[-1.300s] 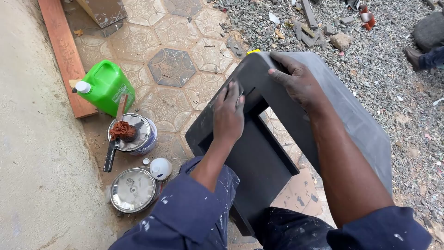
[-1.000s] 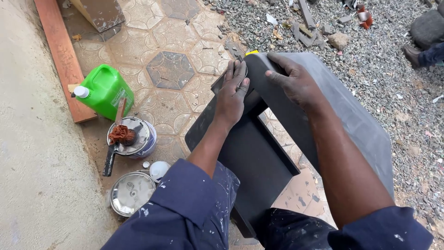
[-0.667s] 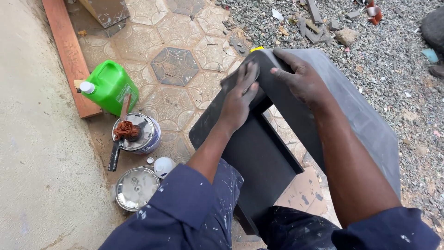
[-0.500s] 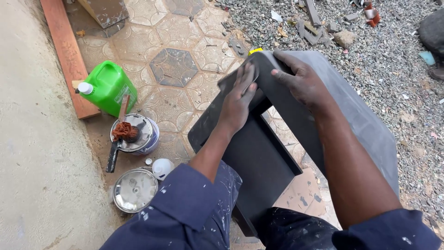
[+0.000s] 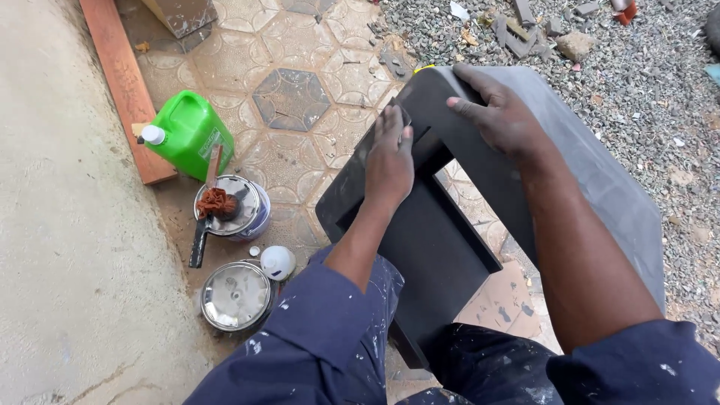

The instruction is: The person sits on a tiled floor and sands the edges and corners of a black metal frame using a sanding block. They systematically work on different sections of the frame, including the top edge and the legs, to smooth the surface.

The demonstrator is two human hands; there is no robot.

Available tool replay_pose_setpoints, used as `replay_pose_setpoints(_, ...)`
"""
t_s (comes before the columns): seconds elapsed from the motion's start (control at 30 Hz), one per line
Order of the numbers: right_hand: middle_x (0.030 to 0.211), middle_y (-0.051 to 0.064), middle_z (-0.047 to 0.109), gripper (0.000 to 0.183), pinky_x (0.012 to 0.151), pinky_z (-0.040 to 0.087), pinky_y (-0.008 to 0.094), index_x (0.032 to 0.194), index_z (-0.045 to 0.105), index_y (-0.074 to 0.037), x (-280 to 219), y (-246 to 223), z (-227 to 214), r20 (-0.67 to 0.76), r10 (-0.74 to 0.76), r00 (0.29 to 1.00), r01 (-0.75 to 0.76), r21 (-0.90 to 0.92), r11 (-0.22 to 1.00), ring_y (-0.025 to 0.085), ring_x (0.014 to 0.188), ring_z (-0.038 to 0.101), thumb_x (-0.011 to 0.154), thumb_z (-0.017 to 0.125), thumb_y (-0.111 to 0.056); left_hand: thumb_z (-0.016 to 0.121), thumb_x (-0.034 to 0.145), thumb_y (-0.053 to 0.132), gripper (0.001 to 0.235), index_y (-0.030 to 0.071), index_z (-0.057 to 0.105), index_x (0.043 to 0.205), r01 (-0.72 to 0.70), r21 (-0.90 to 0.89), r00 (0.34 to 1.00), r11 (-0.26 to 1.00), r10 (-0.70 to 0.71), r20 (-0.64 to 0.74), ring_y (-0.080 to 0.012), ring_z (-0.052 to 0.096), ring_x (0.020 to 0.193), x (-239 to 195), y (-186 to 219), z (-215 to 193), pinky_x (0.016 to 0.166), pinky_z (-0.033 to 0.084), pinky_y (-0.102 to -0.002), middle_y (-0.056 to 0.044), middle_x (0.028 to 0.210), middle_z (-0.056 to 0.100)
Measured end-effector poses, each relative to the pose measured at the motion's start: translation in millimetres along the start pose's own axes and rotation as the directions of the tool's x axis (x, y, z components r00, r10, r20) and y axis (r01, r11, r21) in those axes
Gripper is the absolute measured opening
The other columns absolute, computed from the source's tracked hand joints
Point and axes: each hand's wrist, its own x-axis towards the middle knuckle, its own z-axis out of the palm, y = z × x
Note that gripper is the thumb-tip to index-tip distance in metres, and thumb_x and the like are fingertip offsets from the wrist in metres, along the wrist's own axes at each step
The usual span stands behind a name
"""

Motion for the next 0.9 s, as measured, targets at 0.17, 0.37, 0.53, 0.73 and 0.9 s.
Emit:
replay_pose_setpoints(0.17,0.157,0.014,0.048,0.062,0.118,0.03,0.035,0.152,0.043,-0.004,-1.6,2.8,7.2,-0.001,0.004,1.0,-0.004,-0.013,1.0,0.025,0.145,0.044,0.097,0.061,-0.024,0.035,0.105,0.034,0.057,0.009,0.034,0.156,-0.107,0.043,0.993,0.993,0.109,-0.034,-0.0392,0.045,0.142,18.7,46.6,7.5,0.112,0.038,-0.049,-0.02,0.163,0.037)
replay_pose_setpoints(0.37,0.157,0.014,0.048,0.063,0.117,0.03,0.034,0.152,0.044,-0.005,-0.3,-0.4,0.9,0.017,0.008,1.0,-0.008,-0.018,1.0,0.024,0.144,0.045,0.095,0.063,-0.024,0.036,0.106,0.031,0.058,0.006,0.032,0.158,0.014,0.062,1.0,0.998,-0.013,-0.025,-0.0333,0.026,0.155,-12.3,-3.6,1.7,0.118,0.02,-0.062,-0.016,0.166,0.032)
replay_pose_setpoints(0.53,0.158,0.012,0.048,0.064,0.117,0.031,0.039,0.154,0.043,-0.011,-6.2,-8.4,2.6,-0.003,0.066,0.998,-0.066,-0.12,0.991,0.027,0.144,0.045,0.095,0.063,-0.028,0.035,0.106,0.03,0.061,-0.002,0.029,0.157,0.149,0.084,0.988,0.985,-0.145,-0.055,-0.0419,0.041,0.144,-5.8,-8.2,16.9,0.116,0.032,-0.051,-0.029,0.161,0.033)
replay_pose_setpoints(0.73,0.154,0.02,0.049,0.059,0.116,0.032,0.034,0.151,0.043,0.003,6.0,16.7,-4.0,-0.004,-0.108,0.994,0.108,0.077,0.991,0.027,0.141,0.047,0.096,0.059,-0.01,0.032,0.109,0.041,0.062,0.013,0.021,0.163,-0.242,-0.072,0.97,0.968,0.242,-0.015,-0.0351,0.005,0.164,6.3,27.5,27.3,0.129,0.011,-0.053,-0.011,0.174,0.017)
replay_pose_setpoints(0.9,0.155,0.015,0.049,0.053,0.114,0.033,0.036,0.151,0.044,-0.002,2.1,6.1,2.2,-0.011,-0.05,0.999,0.049,-0.058,0.997,0.026,0.142,0.045,0.107,0.045,-0.031,0.026,0.106,0.037,0.066,0.003,0.014,0.161,0.201,-0.071,0.978,0.977,-0.205,-0.05,-0.0434,0.004,0.157,-12.8,-50.0,26.4,0.125,0.013,-0.05,-0.02,0.171,0.009)
